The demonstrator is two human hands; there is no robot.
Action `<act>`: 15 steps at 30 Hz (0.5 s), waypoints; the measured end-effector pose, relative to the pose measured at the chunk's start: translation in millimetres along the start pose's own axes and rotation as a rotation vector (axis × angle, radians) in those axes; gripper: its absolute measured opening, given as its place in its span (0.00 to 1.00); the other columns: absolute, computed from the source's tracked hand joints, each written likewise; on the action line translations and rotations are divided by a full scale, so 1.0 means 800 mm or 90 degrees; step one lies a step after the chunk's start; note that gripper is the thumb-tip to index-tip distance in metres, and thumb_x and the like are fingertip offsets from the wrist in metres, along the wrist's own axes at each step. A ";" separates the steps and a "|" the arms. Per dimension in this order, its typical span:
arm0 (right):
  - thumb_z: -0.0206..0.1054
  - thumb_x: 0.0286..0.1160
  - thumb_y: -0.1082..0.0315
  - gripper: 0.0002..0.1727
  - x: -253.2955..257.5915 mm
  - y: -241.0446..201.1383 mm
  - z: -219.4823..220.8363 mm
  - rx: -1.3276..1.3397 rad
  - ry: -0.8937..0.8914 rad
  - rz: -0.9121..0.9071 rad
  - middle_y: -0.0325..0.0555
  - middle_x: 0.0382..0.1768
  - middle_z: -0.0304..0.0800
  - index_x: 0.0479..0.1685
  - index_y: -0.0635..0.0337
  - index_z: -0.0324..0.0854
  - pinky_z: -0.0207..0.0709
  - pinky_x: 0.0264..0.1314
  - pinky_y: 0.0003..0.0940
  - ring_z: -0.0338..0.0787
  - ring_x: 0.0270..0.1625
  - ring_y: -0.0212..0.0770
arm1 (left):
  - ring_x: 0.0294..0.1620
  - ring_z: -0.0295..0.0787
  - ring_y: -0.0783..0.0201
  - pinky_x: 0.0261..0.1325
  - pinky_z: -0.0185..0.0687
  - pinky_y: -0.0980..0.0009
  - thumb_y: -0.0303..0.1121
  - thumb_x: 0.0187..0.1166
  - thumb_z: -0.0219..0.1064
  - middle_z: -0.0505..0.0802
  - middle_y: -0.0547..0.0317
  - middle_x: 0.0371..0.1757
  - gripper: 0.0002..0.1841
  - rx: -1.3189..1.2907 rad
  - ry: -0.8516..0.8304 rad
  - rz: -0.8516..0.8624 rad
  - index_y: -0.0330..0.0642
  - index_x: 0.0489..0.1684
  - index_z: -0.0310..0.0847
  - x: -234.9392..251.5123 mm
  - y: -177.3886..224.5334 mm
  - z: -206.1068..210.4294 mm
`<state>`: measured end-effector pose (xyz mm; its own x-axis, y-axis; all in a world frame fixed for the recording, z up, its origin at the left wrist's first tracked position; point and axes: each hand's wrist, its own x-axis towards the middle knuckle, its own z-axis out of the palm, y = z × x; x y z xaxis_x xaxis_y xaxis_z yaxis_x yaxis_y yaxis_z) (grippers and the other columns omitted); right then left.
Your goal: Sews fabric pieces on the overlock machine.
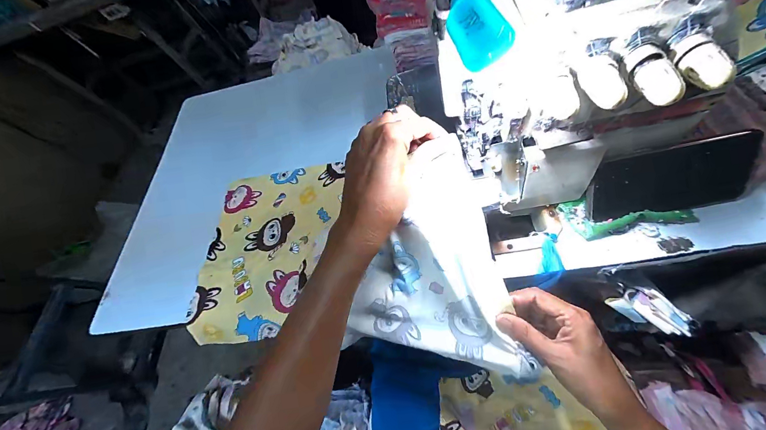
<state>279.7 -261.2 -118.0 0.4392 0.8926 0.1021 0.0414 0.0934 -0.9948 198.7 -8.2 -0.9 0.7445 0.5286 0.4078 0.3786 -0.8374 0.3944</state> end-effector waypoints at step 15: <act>0.63 0.83 0.67 0.09 -0.017 0.014 -0.002 -0.060 -0.024 -0.052 0.37 0.39 0.92 0.49 0.64 0.83 0.85 0.48 0.15 0.90 0.41 0.21 | 0.67 0.80 0.39 0.65 0.77 0.50 0.42 0.88 0.61 0.87 0.38 0.62 0.20 0.198 0.073 -0.004 0.36 0.62 0.90 -0.073 0.047 0.035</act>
<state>275.5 -272.8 -130.8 0.3972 0.8998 0.1807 0.1602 0.1259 -0.9790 185.0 -74.8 -32.9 0.6811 0.5318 0.5032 0.5466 -0.8267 0.1337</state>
